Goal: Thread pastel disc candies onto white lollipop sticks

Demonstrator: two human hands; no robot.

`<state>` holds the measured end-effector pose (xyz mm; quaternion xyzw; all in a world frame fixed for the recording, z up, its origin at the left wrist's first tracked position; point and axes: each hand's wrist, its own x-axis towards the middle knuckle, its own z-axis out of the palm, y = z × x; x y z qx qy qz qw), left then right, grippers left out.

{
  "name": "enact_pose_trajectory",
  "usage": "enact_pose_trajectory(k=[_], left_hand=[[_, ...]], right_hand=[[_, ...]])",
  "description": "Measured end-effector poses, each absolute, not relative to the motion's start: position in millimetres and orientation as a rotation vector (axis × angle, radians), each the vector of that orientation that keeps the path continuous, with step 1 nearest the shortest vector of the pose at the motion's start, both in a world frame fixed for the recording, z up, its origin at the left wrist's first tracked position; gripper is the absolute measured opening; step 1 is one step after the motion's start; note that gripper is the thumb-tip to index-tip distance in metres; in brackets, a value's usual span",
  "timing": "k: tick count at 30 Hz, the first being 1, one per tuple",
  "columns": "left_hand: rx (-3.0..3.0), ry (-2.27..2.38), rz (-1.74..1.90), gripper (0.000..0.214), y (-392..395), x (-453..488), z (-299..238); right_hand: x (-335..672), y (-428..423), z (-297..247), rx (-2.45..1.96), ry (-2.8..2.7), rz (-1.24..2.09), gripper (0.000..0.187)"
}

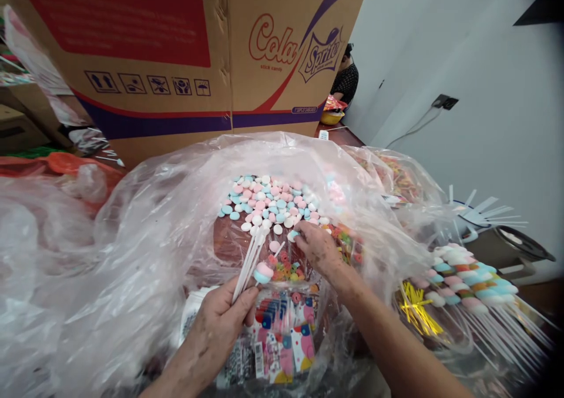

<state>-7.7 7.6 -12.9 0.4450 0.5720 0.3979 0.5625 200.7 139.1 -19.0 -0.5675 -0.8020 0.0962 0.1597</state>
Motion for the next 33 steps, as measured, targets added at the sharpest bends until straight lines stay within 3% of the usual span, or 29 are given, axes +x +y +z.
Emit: enact_pose_trajectory(k=[8,15,18,21,23,33], left_hand=[[1.056,1.373,0.899,0.036,9,-7,-9],[1.163,1.434,0.884,0.035,11,-5,-4],[1.246,1.449,0.846,0.034,13,-6,-2],[1.306,1.442,0.813,0.033,14,-5,-2],[1.298,1.453,0.813,0.031,14,-3,-1],[1.327,1.477,0.776,0.035,17,-2,1]], right_hand=[[192,135,-29,-1.527,-2.362,0.288,0.013],[190,139,-32,-1.500,-2.110,0.438,0.013],[195,133,-21,-1.434,-1.814,0.776,0.007],[197,123,-5,-1.161,-1.249,1.390,0.017],[195,116,4,-1.043,-1.000,1.603,0.023],[189,108,5,-0.965,-0.927,1.684,0.020]])
